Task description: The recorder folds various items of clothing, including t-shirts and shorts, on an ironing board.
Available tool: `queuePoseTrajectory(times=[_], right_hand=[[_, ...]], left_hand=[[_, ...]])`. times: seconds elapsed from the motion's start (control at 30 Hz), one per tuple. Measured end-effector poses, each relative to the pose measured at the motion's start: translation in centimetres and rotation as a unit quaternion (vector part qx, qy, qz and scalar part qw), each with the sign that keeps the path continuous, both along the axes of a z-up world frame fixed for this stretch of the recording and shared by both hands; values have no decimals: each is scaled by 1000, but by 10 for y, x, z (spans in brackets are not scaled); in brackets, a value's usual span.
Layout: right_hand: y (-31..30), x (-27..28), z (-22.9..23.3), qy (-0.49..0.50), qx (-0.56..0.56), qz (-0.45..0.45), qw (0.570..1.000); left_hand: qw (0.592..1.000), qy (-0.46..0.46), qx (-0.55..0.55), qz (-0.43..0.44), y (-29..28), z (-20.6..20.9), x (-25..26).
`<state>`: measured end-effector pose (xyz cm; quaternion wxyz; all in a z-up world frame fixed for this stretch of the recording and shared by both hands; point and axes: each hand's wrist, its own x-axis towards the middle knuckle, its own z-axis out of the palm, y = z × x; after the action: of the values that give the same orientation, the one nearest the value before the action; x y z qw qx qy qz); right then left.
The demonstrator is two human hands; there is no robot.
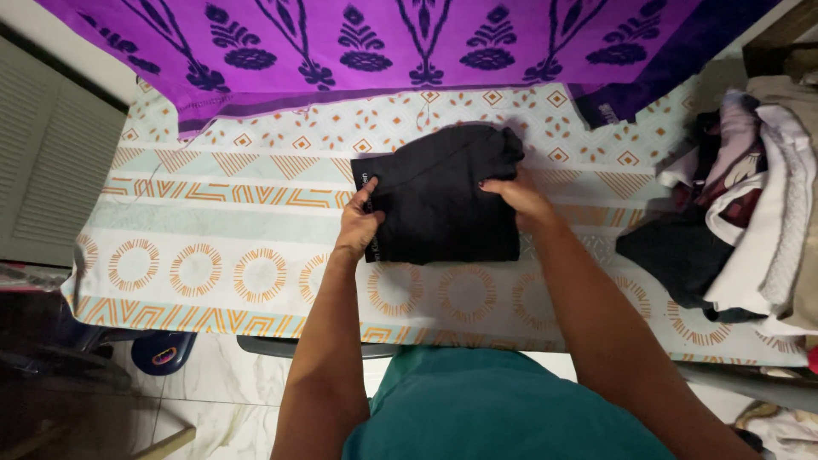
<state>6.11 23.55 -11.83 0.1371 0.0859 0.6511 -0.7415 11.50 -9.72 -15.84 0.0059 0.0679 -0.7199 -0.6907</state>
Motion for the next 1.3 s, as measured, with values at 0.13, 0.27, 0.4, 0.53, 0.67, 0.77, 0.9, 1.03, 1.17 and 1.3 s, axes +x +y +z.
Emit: queuePoseTrajectory(times=[0.13,0.27,0.4,0.53,0.67,0.77,0.9,1.03,1.17,1.3], right_hand=[[43,-6,-41,-12,1,40,999],[104,-9,-98,24,219,-18,975],[132,-18,-144,215,65,-143,964],[86,-62,-120,61,187,-108,974],[70,-76,-125,201,231,-100,947],[58,-66,-75,132,336,-99,927],[72,-76,-107,177,150,-210,950],[21,-22,-22,383,482,-329,716],[-50,28,-8,492,345,-136,787],[-98,64,-44,467,238,-49,850]], left_hand=[[1000,-14,4,-11,-3,1,-1],[998,-9,-54,-36,-10,18,9],[993,9,-117,-6,-10,13,2],[975,72,-210,27,-5,7,-13],[970,77,-223,62,-3,4,-21],[980,86,-166,67,-7,-5,-23],[979,166,-90,81,-13,-36,-33],[977,160,-111,82,-10,-19,-24],[970,65,-229,50,-3,5,-12],[998,-21,-54,-17,5,31,-1]])
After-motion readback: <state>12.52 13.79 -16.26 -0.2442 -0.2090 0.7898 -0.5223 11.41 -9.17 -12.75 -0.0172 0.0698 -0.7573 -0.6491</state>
